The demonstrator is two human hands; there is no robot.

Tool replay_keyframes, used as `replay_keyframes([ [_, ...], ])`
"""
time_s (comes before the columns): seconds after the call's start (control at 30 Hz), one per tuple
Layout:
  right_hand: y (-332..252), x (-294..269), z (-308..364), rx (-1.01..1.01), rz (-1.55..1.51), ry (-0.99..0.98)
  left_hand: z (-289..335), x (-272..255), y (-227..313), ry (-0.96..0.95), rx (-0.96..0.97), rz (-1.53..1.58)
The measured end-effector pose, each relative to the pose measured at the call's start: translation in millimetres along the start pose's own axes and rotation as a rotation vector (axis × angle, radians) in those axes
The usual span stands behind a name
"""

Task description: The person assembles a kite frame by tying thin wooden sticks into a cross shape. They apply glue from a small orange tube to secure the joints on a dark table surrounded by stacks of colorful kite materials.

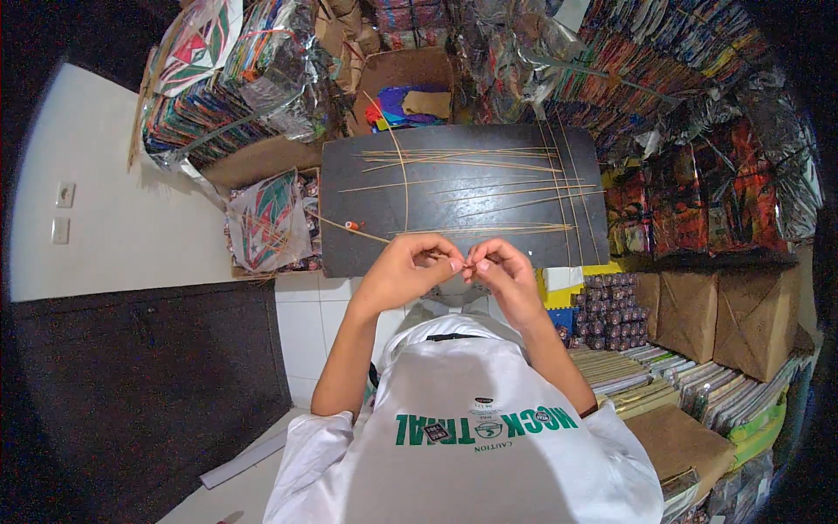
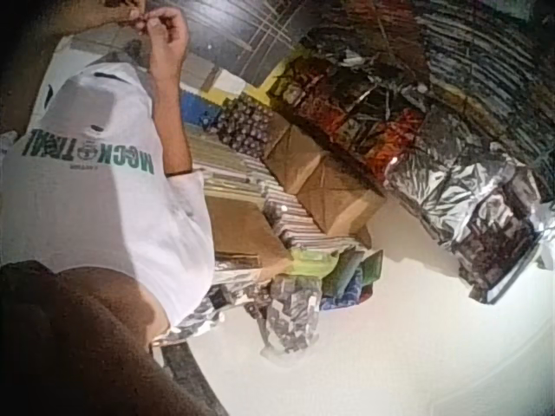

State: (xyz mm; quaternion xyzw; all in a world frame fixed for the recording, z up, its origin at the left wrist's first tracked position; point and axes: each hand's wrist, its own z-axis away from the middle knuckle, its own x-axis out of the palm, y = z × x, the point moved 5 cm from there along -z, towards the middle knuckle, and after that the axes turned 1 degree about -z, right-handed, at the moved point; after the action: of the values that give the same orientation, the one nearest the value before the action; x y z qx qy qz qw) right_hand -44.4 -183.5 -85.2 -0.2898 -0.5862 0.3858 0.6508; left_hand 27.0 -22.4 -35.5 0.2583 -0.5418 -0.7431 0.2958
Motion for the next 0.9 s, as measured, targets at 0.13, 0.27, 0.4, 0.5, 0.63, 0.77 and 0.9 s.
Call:
replay_keyframes([
  [0.13,-3.9,0.5,-0.5,-0.020,0.024,-0.002,-1.6,1.4,3.8,-0.003,0.080,-0.007],
  [0.27,-1.6,-1.5,-1.3,0.003,0.036,0.006,-2.4,1.5,4.9,0.012,0.098,-0.056],
  [0.4,-4.3,-1.9,-1.2,-0.039,0.048,0.011,-2.9,1.7,8.9,0.037,0.185,-0.118],
  [0.5,-7.3,-4.3,-0.4,-0.063,0.090,0.026,-3.7,0.8,8.8,0.084,0.230,-0.124],
  [0.63,-18.1,-9.8,-0.8,-0.121,0.214,0.046,-5.9,-1.9,10.3,0.088,0.149,-0.056],
  [0.77,-42.8,-2.3,-6.9,-0.264,0.315,0.093,-8.4,-2.9,20.2,0.123,0.145,-0.151],
  [0.9,-66.0,17.6,-7.6,-0.335,0.638,0.110,-11.8,-0.5,17.6,0.114,0.232,-0.092],
])
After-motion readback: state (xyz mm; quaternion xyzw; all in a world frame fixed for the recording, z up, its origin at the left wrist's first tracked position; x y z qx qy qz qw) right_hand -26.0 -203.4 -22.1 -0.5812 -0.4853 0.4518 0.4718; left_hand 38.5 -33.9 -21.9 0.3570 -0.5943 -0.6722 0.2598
